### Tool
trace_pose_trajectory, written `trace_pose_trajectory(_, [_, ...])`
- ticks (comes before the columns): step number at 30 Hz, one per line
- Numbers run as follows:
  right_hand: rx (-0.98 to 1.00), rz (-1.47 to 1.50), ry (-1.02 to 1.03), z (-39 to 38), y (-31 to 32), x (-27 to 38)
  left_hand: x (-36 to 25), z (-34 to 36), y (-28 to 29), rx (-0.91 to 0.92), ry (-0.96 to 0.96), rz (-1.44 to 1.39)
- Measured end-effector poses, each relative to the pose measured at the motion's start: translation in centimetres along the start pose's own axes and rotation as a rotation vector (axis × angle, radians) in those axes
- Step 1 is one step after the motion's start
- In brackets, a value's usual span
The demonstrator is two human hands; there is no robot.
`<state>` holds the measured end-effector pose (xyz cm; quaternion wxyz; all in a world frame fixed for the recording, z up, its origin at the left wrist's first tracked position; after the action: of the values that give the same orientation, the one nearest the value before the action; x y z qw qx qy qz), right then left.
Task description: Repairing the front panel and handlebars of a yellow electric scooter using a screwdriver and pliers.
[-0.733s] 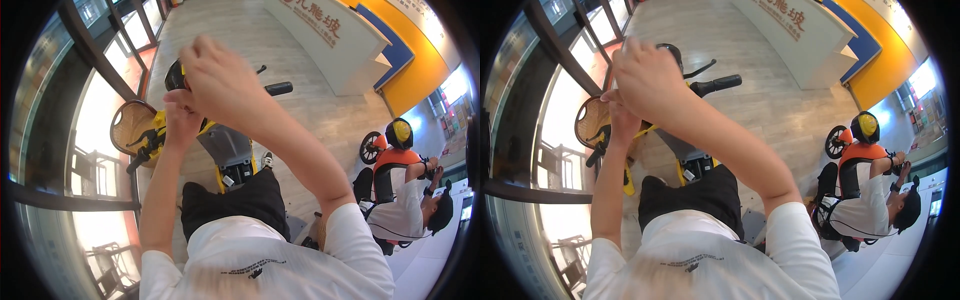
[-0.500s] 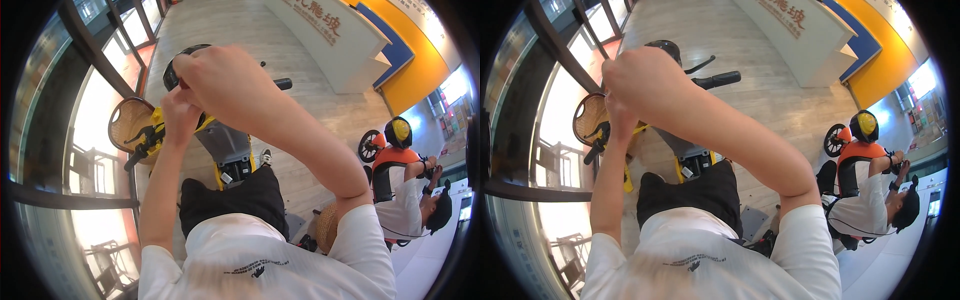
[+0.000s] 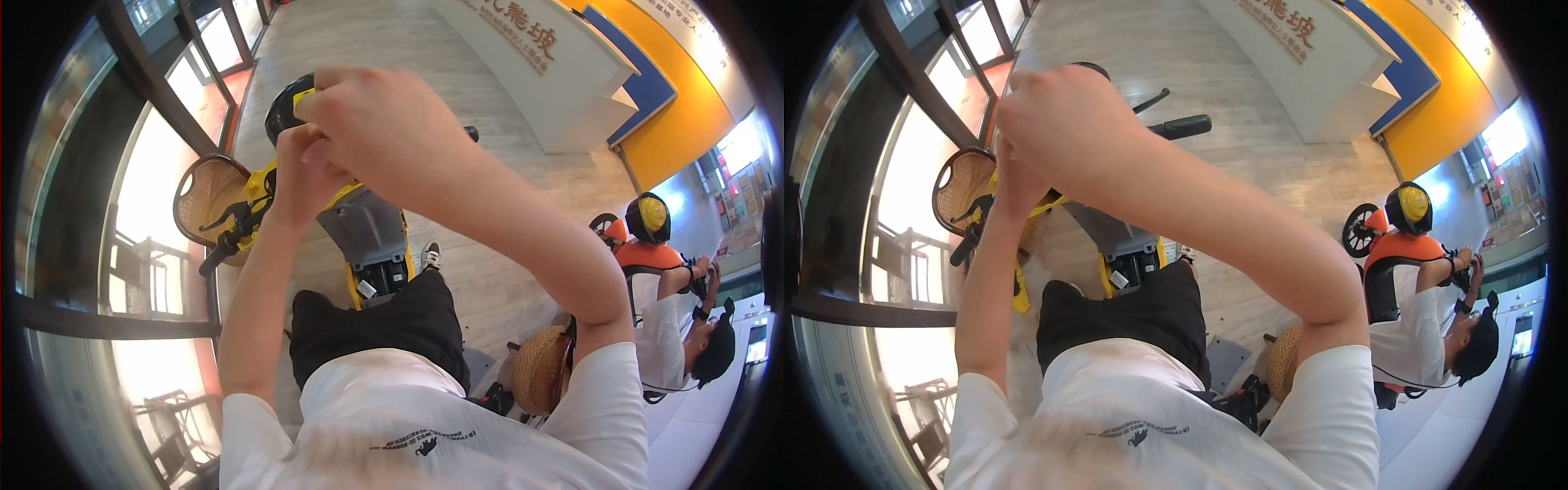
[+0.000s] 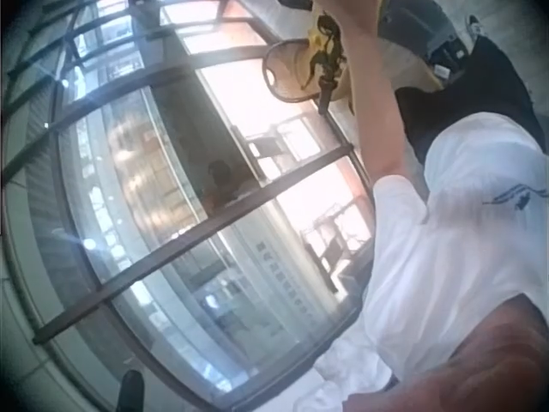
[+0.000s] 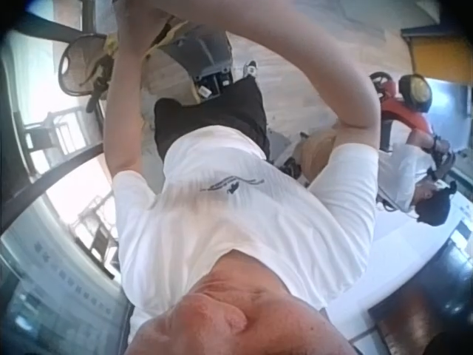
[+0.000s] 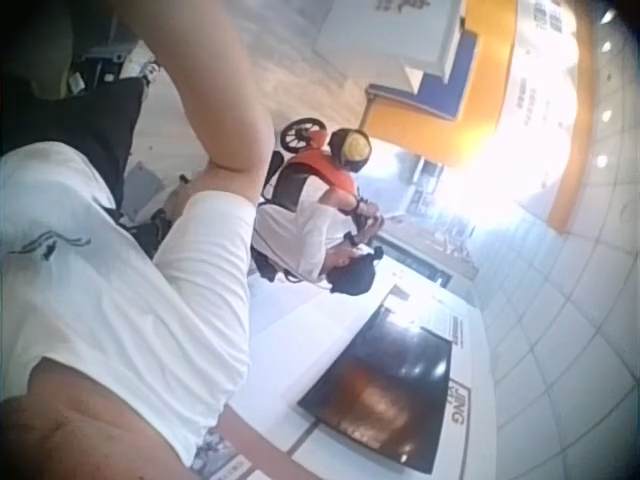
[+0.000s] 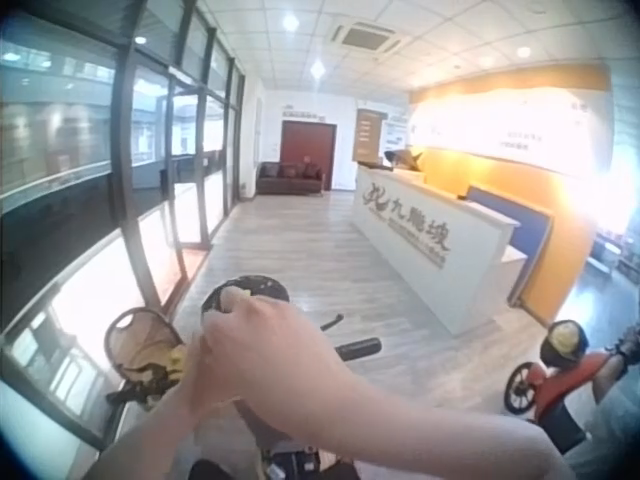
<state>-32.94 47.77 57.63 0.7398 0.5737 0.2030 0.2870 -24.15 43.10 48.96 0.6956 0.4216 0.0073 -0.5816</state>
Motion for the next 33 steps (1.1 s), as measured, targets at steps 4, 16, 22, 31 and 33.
trace_pose_trajectory(4, [-0.022,0.094,0.039,-0.1,-0.7,-1.7,-1.2,0.2,0.4,0.143,0.117,-0.035])
trace_pose_trajectory(16, [-0.053,0.127,0.006,0.3,0.0,-0.6,0.3,0.4,1.9,-0.048,0.182,-0.126])
trace_pose_trajectory(22, [0.031,0.251,0.049,0.4,-0.6,-0.9,1.9,-0.3,0.6,0.104,0.385,-0.529])
trace_pose_trajectory(31, [0.019,0.236,0.049,0.2,-1.0,-0.9,0.1,0.2,0.8,0.127,-0.004,-0.022])
trace_pose_trajectory(33, [-0.036,0.239,0.072,0.0,-1.0,-1.0,2.1,-0.4,0.3,0.259,0.206,-0.172])
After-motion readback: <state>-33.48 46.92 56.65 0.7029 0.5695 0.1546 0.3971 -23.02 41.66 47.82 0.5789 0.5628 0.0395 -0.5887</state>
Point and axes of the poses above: each hand's wrist, its own z-axis towards the middle knuckle, its own y-axis out of the back of the hand, x = y × z, the point moved 7 cm from there along z, towards the middle knuckle, and after that the axes turned 12 degrees about x, right-handed, at the moved point
